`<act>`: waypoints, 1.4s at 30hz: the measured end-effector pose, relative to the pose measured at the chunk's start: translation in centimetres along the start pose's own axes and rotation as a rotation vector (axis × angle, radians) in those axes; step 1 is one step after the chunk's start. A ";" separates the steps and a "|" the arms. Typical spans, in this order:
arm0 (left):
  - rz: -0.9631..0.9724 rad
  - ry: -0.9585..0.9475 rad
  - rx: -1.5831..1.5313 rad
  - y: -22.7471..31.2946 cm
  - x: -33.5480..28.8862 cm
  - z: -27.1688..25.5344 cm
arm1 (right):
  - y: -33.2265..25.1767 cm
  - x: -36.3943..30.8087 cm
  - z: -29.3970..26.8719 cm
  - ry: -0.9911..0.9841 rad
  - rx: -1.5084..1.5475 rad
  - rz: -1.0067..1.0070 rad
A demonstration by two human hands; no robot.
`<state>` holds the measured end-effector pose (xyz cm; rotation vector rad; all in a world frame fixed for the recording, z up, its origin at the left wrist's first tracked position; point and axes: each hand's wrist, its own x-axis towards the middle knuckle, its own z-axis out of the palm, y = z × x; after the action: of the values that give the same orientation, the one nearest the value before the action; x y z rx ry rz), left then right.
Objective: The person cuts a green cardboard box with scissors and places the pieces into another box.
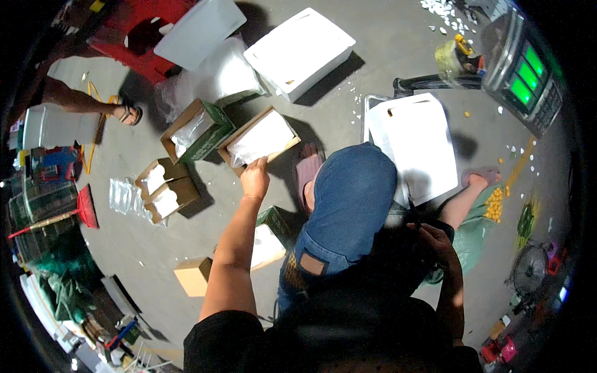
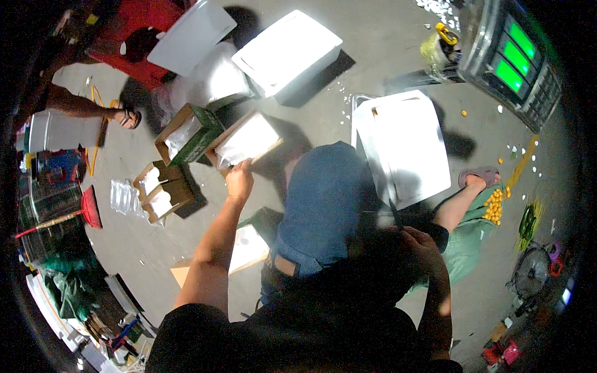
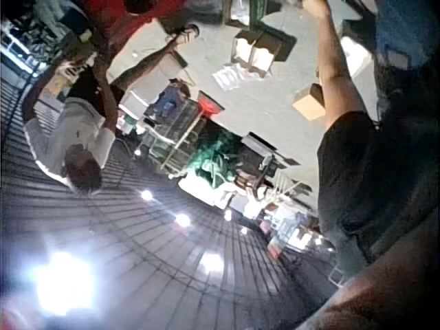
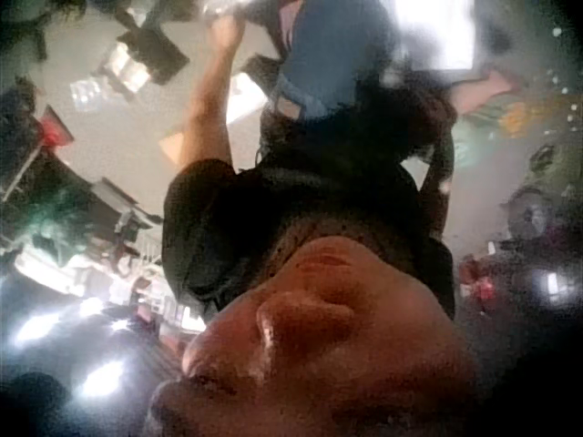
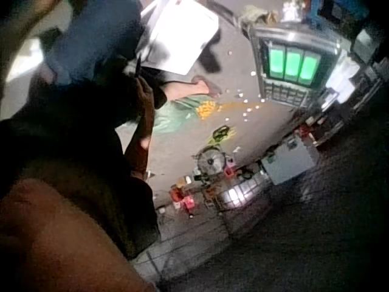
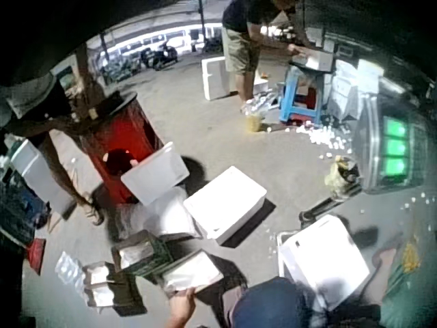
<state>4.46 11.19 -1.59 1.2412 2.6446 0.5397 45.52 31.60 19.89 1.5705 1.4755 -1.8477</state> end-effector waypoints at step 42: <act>-0.038 -0.157 0.182 19.4 -5.9 -37.3 | -2.4 -8.0 6.8 0.062 -0.181 -0.671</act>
<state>10.72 8.73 40.38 1.2230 2.6246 0.1897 42.80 24.07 27.08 1.1305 2.3310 -1.9054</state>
